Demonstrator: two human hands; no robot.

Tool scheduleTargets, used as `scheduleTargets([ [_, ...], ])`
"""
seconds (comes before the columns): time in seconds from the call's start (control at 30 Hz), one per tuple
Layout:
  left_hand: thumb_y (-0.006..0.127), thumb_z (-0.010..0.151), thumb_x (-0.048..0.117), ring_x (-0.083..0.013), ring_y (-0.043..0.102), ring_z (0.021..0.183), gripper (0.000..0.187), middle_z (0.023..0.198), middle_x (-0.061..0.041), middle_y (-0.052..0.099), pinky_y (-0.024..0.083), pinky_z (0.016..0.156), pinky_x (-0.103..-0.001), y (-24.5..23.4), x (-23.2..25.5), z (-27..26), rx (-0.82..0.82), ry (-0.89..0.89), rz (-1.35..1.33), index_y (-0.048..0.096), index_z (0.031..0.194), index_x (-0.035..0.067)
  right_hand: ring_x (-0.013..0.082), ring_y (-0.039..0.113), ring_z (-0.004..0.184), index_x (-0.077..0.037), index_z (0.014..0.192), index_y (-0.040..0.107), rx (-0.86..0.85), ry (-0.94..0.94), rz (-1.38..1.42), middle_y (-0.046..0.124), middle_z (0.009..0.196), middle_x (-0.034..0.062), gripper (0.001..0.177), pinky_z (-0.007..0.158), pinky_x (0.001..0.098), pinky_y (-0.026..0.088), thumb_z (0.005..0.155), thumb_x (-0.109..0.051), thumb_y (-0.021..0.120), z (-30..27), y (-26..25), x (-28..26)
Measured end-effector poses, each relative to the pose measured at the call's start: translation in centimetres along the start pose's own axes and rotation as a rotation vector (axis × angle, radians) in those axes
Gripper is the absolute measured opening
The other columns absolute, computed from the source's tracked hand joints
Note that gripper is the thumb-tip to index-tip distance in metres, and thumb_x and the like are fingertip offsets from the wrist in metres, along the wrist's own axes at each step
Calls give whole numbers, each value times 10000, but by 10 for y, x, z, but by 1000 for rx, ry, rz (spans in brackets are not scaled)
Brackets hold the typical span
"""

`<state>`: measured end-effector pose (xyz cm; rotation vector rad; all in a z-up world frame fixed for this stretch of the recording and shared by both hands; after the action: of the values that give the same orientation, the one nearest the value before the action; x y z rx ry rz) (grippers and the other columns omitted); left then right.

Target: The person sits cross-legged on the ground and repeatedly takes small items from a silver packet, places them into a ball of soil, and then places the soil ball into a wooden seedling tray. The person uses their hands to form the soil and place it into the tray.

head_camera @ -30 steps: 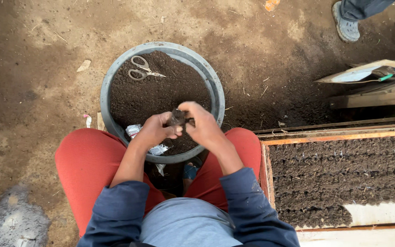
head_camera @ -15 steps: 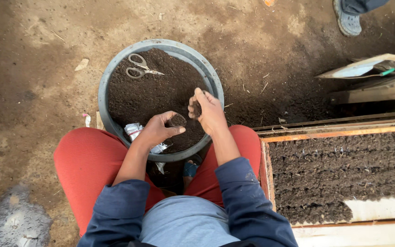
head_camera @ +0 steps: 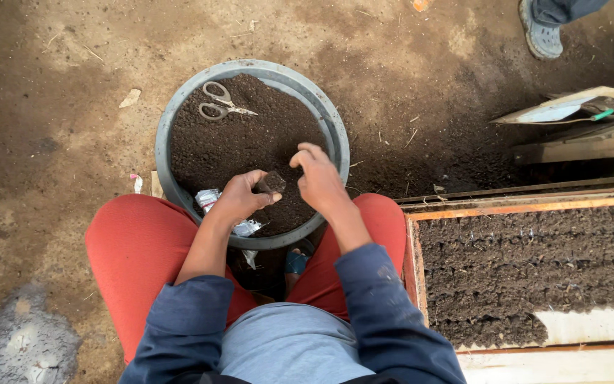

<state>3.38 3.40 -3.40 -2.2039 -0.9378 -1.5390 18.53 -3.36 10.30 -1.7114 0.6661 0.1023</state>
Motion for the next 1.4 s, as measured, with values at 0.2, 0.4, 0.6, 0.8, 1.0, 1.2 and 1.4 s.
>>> scheduleTargets([
  [0.2, 917, 802, 187, -182, 703, 874, 409, 933, -102, 747, 641, 697, -298, 9, 7, -3, 17, 5, 9, 769, 1182, 149, 399, 631, 1268, -118, 1369, 577, -328, 326, 171, 659, 1316, 181, 522, 983, 543, 582, 905, -292, 740, 17, 121, 25],
  [0.4, 869, 891, 124, -416, 689, 1046, 433, 1077, -257, 723, 583, 860, -534, 14, 46, -28, -91, 28, 43, 705, 1288, 65, 176, 606, 691, -114, 844, 522, 194, 394, 1536, 561, 791, 42, 318, 567, 286, 496, 1076, -329, 557, -2, -5, -23],
  [0.6, 874, 913, 174, -245, 621, 785, 722, 901, -186, 708, 508, 649, -380, 23, 54, -24, -144, 38, 33, 521, 1501, -54, 170, 560, 790, -143, 735, 398, 214, 96, 1429, 390, 757, -5, 417, 723, 317, 456, 1127, -273, 461, 4, -10, -49],
  [0.8, 903, 858, 138, -269, 726, 862, 515, 1067, -191, 773, 641, 736, -345, 24, -17, 15, -196, 93, -128, 701, 1326, 65, 255, 720, 1049, -173, 856, 691, 84, 41, 667, 753, 977, 46, 379, 968, 422, 541, 1053, -444, 513, -13, -37, -66],
  [1.0, 877, 873, 99, -418, 749, 962, 605, 1158, -310, 729, 683, 822, -511, 28, 7, 1, -195, 75, -75, 589, 1389, -30, 541, 518, 1340, 14, 1373, 553, -300, -56, 273, 579, 1406, 275, 433, 1068, 668, 516, 969, -34, 700, -47, -59, -100],
  [1.2, 882, 808, 322, -347, 733, 1095, 139, 984, -3, 808, 559, 943, -523, 9, 42, -19, 82, 275, 692, 806, 917, 281, 312, 723, 1075, -124, 1129, 708, -8, -25, 259, 731, 1047, 90, 283, 872, 419, 632, 876, -71, 825, -41, -55, -10],
  [1.4, 819, 910, 473, -321, 698, 1172, 320, 1372, 39, 677, 618, 921, -479, 66, 90, -5, 157, 426, 1132, 752, 1211, 385, 399, 714, 1051, -118, 1084, 742, 375, 33, 211, 739, 1008, 160, 254, 910, 498, 590, 840, -89, 805, -166, -195, 60],
])
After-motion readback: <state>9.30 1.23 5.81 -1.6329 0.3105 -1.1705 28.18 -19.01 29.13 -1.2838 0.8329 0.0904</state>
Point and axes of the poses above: each hand's wrist, its own z-axis towards the middle knuckle, its own y-axis out of the palm, x = y × z, the point moved 6 cm from there along z, towards the middle knuckle
